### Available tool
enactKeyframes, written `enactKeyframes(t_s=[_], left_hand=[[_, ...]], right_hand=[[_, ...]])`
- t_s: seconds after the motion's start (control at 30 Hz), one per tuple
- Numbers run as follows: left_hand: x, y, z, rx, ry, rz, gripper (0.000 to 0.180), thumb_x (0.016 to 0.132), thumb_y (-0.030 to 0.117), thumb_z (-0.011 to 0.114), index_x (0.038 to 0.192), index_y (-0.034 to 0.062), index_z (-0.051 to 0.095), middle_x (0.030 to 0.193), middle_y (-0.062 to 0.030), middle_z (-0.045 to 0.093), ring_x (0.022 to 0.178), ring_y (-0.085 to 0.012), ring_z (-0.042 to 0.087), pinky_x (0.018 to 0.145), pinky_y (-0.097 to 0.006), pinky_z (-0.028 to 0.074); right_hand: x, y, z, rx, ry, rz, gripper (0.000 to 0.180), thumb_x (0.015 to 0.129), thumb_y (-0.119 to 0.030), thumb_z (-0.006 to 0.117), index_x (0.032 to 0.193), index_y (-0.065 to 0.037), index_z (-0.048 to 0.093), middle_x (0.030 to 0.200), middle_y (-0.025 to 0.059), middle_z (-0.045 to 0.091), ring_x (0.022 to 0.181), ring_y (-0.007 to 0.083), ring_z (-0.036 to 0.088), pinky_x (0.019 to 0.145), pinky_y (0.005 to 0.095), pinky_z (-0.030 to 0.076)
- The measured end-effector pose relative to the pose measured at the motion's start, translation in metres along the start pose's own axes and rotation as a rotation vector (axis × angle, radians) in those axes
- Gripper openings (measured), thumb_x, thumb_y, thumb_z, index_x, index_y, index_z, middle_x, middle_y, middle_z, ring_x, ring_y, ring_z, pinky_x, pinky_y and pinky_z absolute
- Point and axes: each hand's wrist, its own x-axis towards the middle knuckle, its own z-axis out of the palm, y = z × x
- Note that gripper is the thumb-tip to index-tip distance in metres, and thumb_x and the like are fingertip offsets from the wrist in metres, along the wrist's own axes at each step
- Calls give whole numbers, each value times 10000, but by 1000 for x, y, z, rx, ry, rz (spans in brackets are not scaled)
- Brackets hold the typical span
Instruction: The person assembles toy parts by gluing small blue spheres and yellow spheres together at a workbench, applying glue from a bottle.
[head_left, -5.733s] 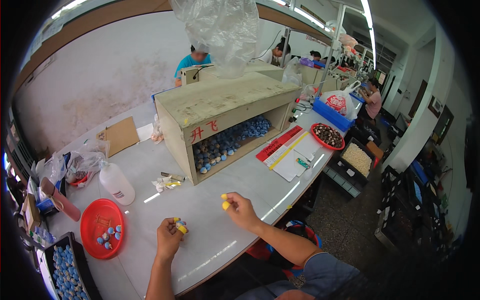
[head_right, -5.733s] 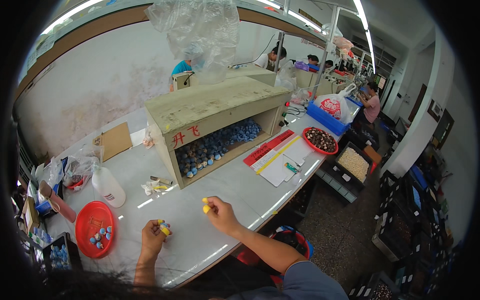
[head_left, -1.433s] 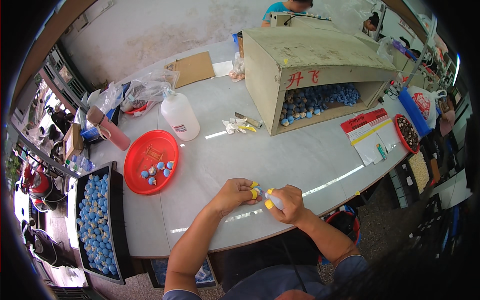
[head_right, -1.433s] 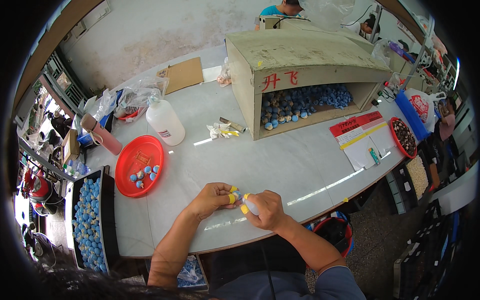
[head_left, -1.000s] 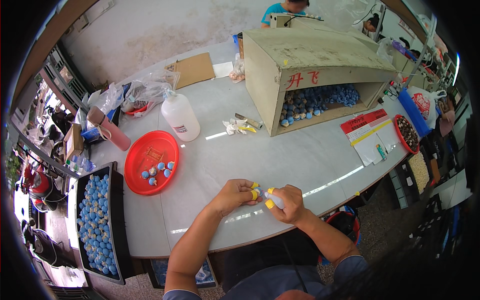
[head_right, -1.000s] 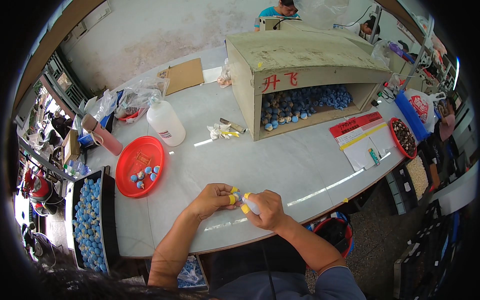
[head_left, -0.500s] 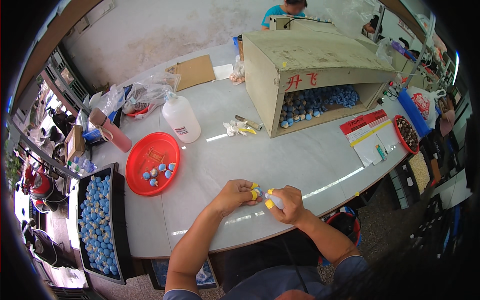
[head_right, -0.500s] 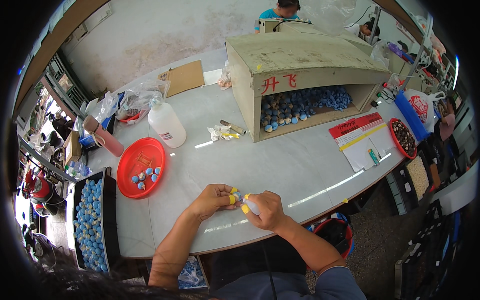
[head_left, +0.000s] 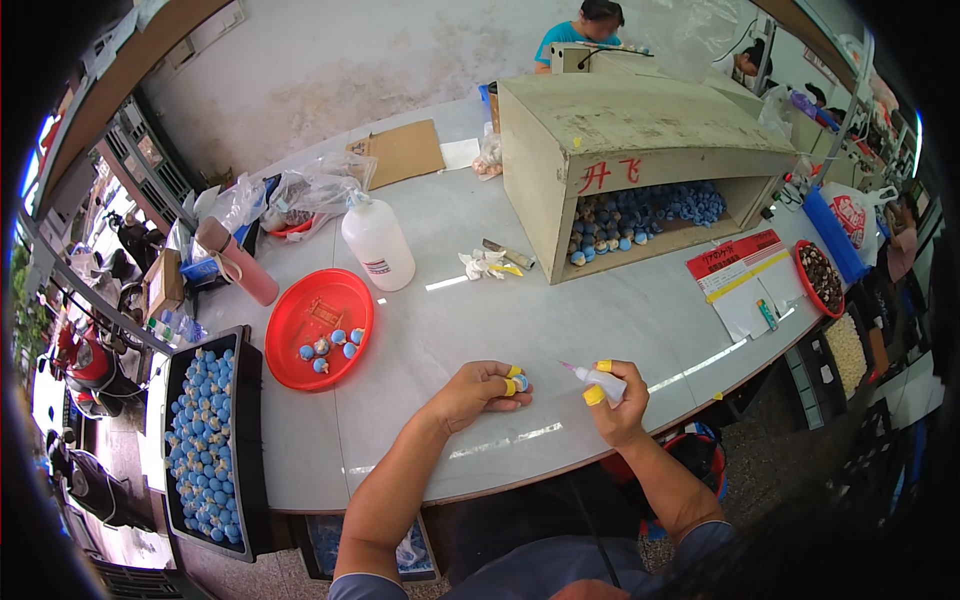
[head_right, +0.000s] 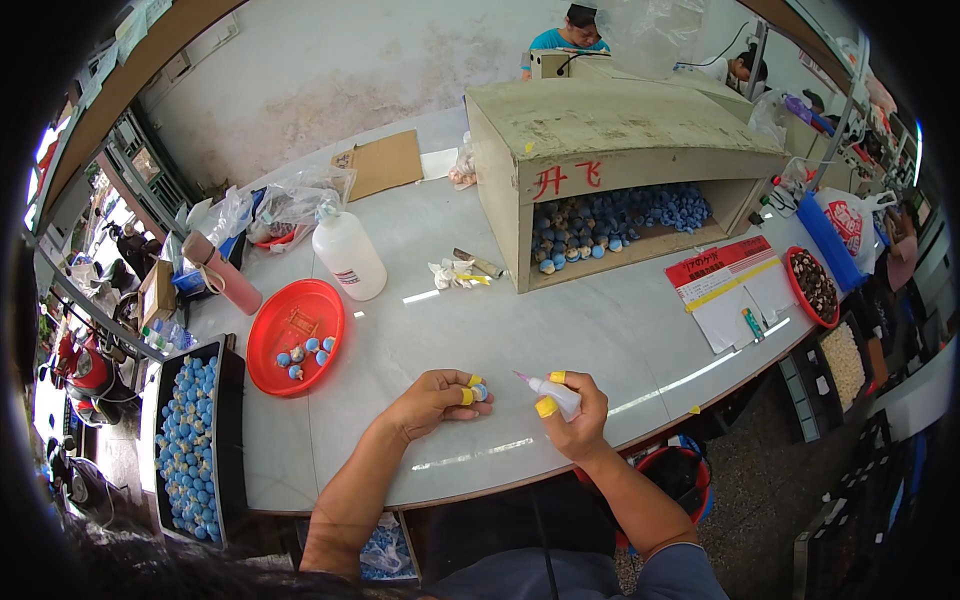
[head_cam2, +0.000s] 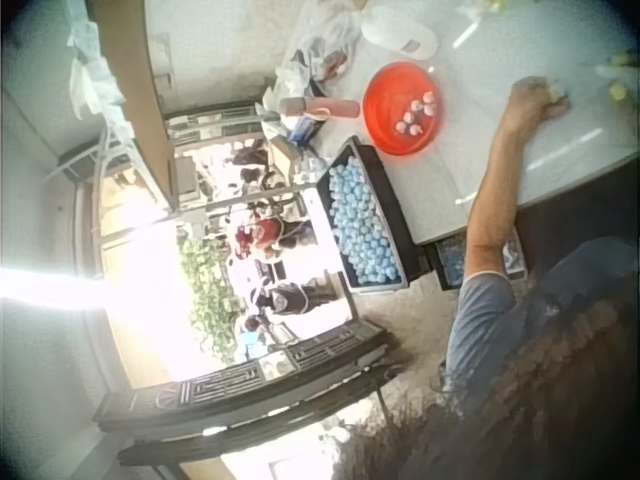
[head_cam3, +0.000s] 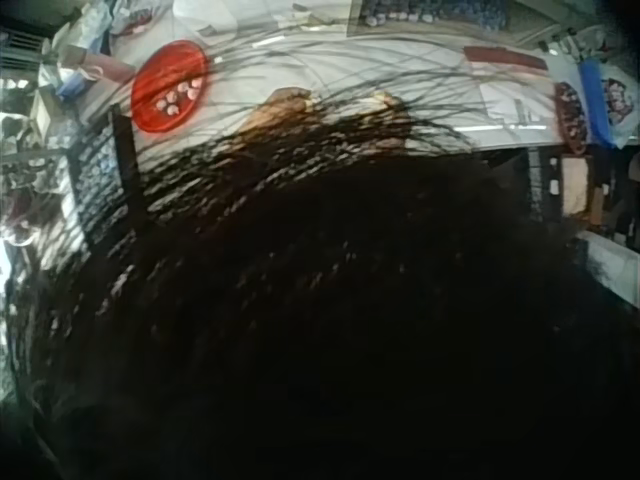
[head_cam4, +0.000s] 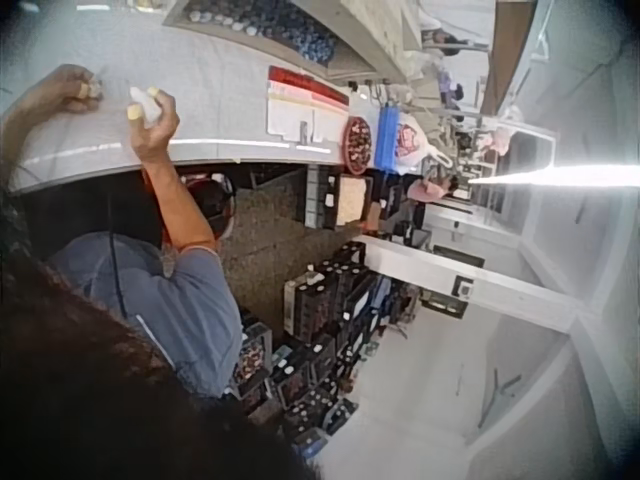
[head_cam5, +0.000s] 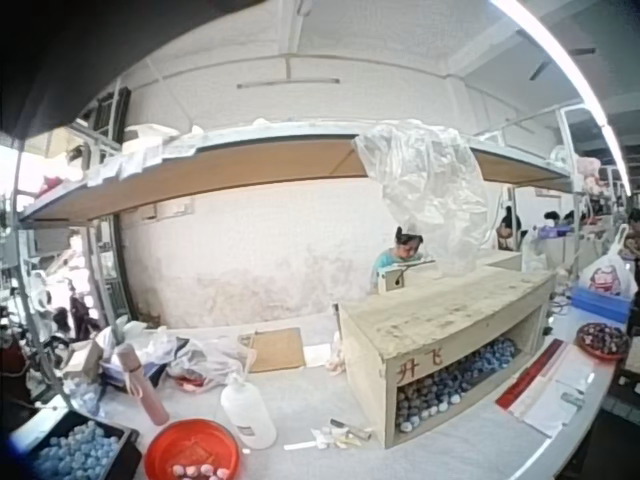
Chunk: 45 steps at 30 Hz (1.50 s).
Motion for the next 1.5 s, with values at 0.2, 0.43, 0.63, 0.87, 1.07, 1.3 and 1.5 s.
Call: enactKeyframes(t_s=[0.2, 0.43, 0.63, 0.87, 1.07, 1.3, 1.5], left_hand=[[-1, 3, 1, -28, 5, -10, 292, 928, 62, 579, 1172, -97, 553, 1109, -144, 635, 999, -209, 674, 814, -216, 571], [2, 1, -6, -59, -51, 12, 296, 928, 86, 600, 1178, -65, 549, 1158, -173, 630, 1014, -222, 673, 814, -241, 577], [2, -3, -15, -120, -71, 36, 266, 936, 87, 598, 1163, -47, 559, 1159, -170, 642, 981, -206, 682, 768, -235, 577], [3, -1, -8, -177, -46, 23, 253, 939, 88, 596, 1159, -33, 564, 1151, -166, 646, 990, -199, 678, 788, -229, 576], [3, -1, -7, -166, 50, 45, 272, 911, 53, 631, 1159, -17, 543, 1136, -157, 641, 1003, -213, 674, 806, -238, 580], [9, 1, 4, -161, 8, 51, 319, 905, 50, 635, 1190, -19, 510, 1125, -138, 628, 1014, -227, 662, 827, -277, 577], [-3, -2, -8, -236, 126, 106, 227, 909, 31, 620, 1120, -2, 542, 1119, -154, 641, 991, -228, 670, 808, -274, 579]], right_hand=[[-3, -3, -42, 238, 61, 333, 335, 884, -73, 664, 1135, 8, 457, 1049, 171, 659, 957, 192, 659, 867, 315, 512], [-7, 39, -152, -105, 282, 428, 245, 880, -80, 686, 1096, 3, 606, 964, 12, 600, 878, 101, 550, 812, 252, 450], [-2, 86, -270, -905, 523, 377, 239, 805, -89, 725, 981, 40, 627, 836, 103, 543, 745, 228, 522, 690, 336, 441], [-14, 130, -337, -1033, 586, 443, 264, 797, -120, 734, 965, 47, 617, 855, 138, 554, 777, 280, 543, 724, 369, 461], [-19, 122, -301, -1016, 793, 262, 420, 816, -80, 703, 1178, 52, 536, 975, 101, 530, 829, 224, 492, 756, 349, 440], [-9, 53, -219, -897, 588, 35, 344, 835, 21, 616, 1170, 22, 537, 945, 94, 523, 784, 186, 491, 674, 311, 414], [91, 100, -144, -674, 306, -48, 278, 790, 76, 588, 1047, -29, 571, 894, 105, 561, 739, 237, 568, 635, 320, 451]])
